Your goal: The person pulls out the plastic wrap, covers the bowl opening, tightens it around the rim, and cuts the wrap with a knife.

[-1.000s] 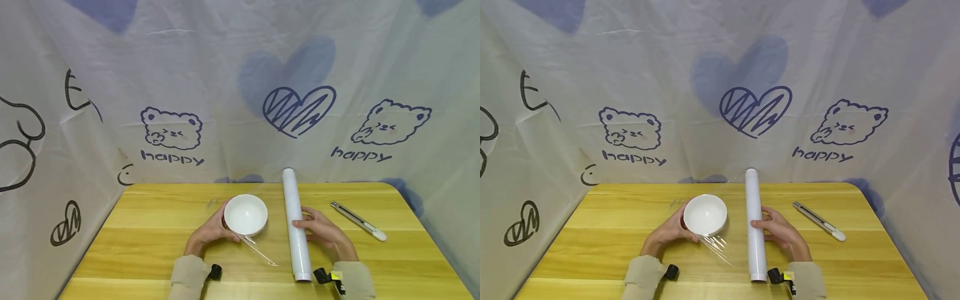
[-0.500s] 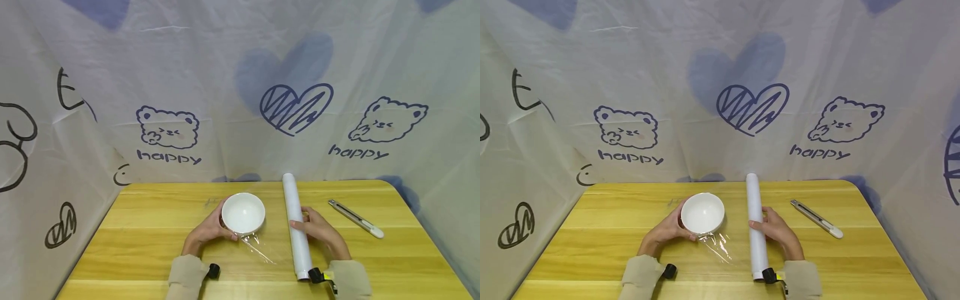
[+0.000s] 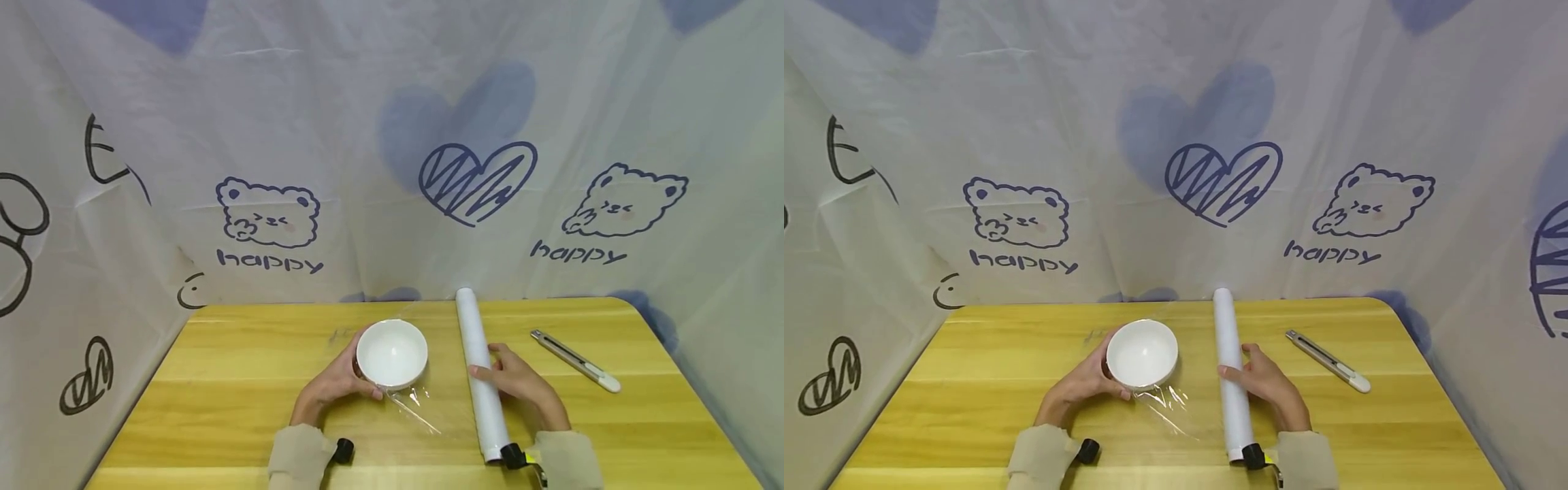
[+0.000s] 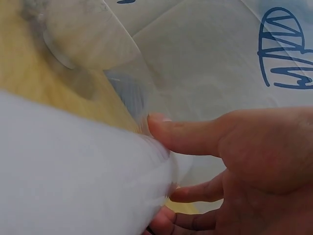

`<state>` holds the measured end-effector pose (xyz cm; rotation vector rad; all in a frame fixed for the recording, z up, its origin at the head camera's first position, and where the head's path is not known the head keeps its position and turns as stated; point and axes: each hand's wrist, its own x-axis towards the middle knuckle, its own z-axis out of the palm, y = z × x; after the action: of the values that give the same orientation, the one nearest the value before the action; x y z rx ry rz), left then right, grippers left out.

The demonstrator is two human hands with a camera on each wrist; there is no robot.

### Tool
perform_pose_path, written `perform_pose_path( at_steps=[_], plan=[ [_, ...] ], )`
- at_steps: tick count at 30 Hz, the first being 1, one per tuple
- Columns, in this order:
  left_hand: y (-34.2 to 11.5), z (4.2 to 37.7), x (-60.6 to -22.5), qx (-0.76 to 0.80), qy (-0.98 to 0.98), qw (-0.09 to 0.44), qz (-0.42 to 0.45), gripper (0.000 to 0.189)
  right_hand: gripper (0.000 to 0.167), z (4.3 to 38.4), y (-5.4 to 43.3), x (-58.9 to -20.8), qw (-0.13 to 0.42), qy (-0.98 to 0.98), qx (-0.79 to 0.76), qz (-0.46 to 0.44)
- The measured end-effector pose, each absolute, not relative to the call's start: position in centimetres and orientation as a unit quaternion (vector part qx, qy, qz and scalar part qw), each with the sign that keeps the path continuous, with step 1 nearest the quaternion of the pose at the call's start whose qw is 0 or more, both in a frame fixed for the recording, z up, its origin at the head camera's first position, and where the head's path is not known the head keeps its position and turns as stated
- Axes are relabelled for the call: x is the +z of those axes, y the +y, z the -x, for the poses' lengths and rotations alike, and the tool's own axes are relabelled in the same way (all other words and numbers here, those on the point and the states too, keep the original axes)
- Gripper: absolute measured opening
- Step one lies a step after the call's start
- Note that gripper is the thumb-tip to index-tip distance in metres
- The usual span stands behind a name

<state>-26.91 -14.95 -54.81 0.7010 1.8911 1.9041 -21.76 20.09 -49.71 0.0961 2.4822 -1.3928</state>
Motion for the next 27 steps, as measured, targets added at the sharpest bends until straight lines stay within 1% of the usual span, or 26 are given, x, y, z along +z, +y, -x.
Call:
perform_pose_path(
  at_steps=[13, 16, 18, 19, 22, 24, 26, 27],
  plan=[
    [-15.1, 27.0, -54.7, 0.672, 0.673, 0.183, -0.249, 0.128, 0.083, 21.7, 20.1, -49.3, 0.162, 0.861, -0.481, -0.015],
    [-15.2, 27.0, -54.8, 0.672, 0.673, 0.183, -0.249, 0.128, 0.080, 21.8, 20.5, -49.1, 0.157, 0.864, -0.478, -0.015],
    [-15.2, 27.1, -54.9, 0.672, 0.673, 0.182, -0.250, 0.128, 0.072, 21.8, 21.2, -49.0, 0.132, 0.875, -0.466, -0.019],
    [-15.2, 27.1, -54.9, 0.672, 0.673, 0.182, -0.250, 0.127, 0.067, 21.8, 21.7, -48.9, 0.111, 0.884, -0.454, -0.025],
    [-15.1, 27.0, -54.8, 0.672, 0.673, 0.182, -0.250, 0.127, 0.050, 21.6, 23.5, -48.6, 0.011, 0.913, -0.405, -0.051],
    [-15.0, 27.0, -54.8, 0.672, 0.673, 0.182, -0.250, 0.127, 0.043, 21.4, 25.0, -48.6, -0.055, 0.925, -0.366, -0.081],
    [-15.0, 27.0, -54.7, 0.672, 0.673, 0.183, -0.250, 0.127, 0.043, 21.0, 26.6, -48.9, -0.082, 0.933, -0.331, -0.110],
    [-15.0, 27.0, -54.8, 0.672, 0.674, 0.183, -0.248, 0.127, 0.044, 20.8, 27.4, -49.2, -0.079, 0.936, -0.319, -0.125]
  ],
)
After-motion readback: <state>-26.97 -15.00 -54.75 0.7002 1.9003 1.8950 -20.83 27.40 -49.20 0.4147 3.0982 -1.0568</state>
